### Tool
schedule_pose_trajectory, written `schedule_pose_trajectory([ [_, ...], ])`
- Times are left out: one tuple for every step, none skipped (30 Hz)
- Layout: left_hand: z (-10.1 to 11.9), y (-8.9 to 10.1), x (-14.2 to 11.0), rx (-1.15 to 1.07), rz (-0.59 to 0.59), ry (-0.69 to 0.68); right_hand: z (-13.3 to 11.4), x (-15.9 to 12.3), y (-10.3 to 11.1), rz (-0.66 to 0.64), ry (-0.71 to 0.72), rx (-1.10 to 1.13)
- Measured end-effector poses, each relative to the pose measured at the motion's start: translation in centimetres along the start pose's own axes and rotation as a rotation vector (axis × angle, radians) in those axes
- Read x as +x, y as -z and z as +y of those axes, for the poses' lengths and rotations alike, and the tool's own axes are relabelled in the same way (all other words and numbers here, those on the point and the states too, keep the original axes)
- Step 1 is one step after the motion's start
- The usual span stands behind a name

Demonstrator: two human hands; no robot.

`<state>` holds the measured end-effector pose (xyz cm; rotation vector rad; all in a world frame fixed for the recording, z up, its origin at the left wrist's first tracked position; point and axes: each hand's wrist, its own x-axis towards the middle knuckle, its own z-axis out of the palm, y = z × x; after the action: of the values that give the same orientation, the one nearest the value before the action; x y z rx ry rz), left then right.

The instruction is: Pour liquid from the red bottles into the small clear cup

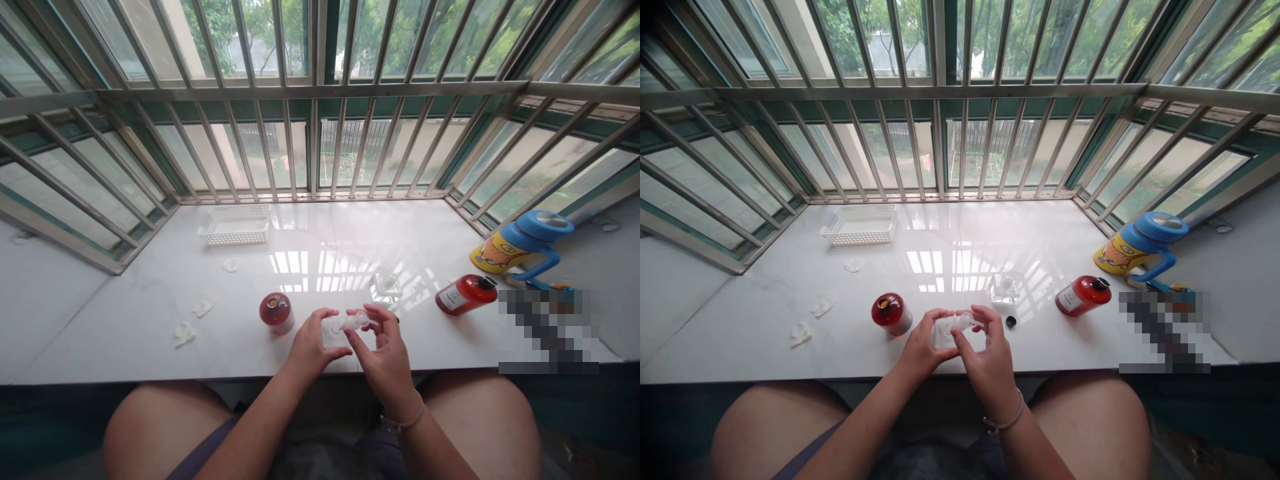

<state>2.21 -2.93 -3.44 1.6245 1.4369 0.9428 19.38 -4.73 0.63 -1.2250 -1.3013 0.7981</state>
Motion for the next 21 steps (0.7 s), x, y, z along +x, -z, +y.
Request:
schedule_pose_trajectory([
  [0.0, 0.0, 0.0, -0.003, -0.005, 0.0, 0.1, 0.1, 0.2, -0.008, -0.024, 0.005],
  [0.1, 0.1, 0.0, -0.007, -0.009, 0.0, 0.3, 0.2, 0.5, -0.016, -0.052, 0.024],
  [0.1, 0.2, 0.0, -0.009, -0.013, -0.003, 0.5, 0.4, 0.8, -0.02, -0.08, 0.056],
  [0.1, 0.2, 0.0, -0.011, -0.015, -0.007, 0.7, 0.6, 1.2, -0.017, -0.107, 0.097],
  [0.1, 0.2, 0.0, -0.01, -0.015, -0.011, 1.0, 0.8, 1.7, -0.004, -0.128, 0.14],
  [0.1, 0.3, 0.0, -0.009, -0.015, -0.015, 1.3, 1.0, 2.3, 0.021, -0.144, 0.176],
  [0.1, 0.3, -0.1, -0.006, -0.012, -0.018, 1.5, 1.2, 3.0, 0.053, -0.153, 0.198],
  [0.1, 0.3, -0.1, -0.003, -0.011, -0.022, 1.9, 1.4, 3.8, 0.086, -0.155, 0.204],
  [0.1, 0.3, -0.1, -0.001, -0.009, -0.025, 2.2, 1.7, 4.7, 0.12, -0.153, 0.194],
  [0.0, 0.3, -0.1, -0.001, -0.009, -0.028, 2.6, 2.0, 5.7, 0.155, -0.147, 0.175],
  [0.0, 0.3, -0.1, -0.003, -0.01, -0.03, 3.1, 2.2, 6.7, 0.191, -0.139, 0.148],
  [-0.1, 0.3, -0.1, -0.005, -0.011, -0.034, 3.5, 2.5, 7.7, 0.229, -0.13, 0.117],
  [-0.2, 0.2, -0.1, -0.007, -0.012, -0.038, 4.0, 2.7, 8.8, 0.266, -0.122, 0.076],
  [-0.3, 0.2, -0.1, -0.01, -0.012, -0.044, 4.5, 2.8, 9.8, 0.303, -0.119, 0.025],
  [-0.3, 0.2, -0.1, -0.013, -0.012, -0.05, 5.0, 3.0, 10.7, 0.334, -0.123, -0.034],
  [-0.4, 0.2, -0.1, -0.015, -0.011, -0.055, 5.4, 3.1, 11.5, 0.359, -0.134, -0.101],
  [-0.4, 0.2, -0.1, -0.016, -0.011, -0.059, 5.8, 3.1, 12.3, 0.381, -0.148, -0.171],
  [-0.4, 0.2, 0.0, -0.016, -0.012, -0.06, 6.1, 3.1, 12.9, 0.396, -0.161, -0.238],
  [-0.4, 0.2, 0.0, -0.014, -0.012, -0.061, 6.3, 3.1, 13.4, 0.407, -0.17, -0.301],
  [-0.4, 0.2, 0.0, -0.009, -0.012, -0.061, 6.6, 3.1, 13.8, 0.416, -0.173, -0.36],
  [-0.4, 0.2, -0.1, -0.003, -0.012, -0.063, 6.8, 3.2, 14.2, 0.421, -0.168, -0.421],
])
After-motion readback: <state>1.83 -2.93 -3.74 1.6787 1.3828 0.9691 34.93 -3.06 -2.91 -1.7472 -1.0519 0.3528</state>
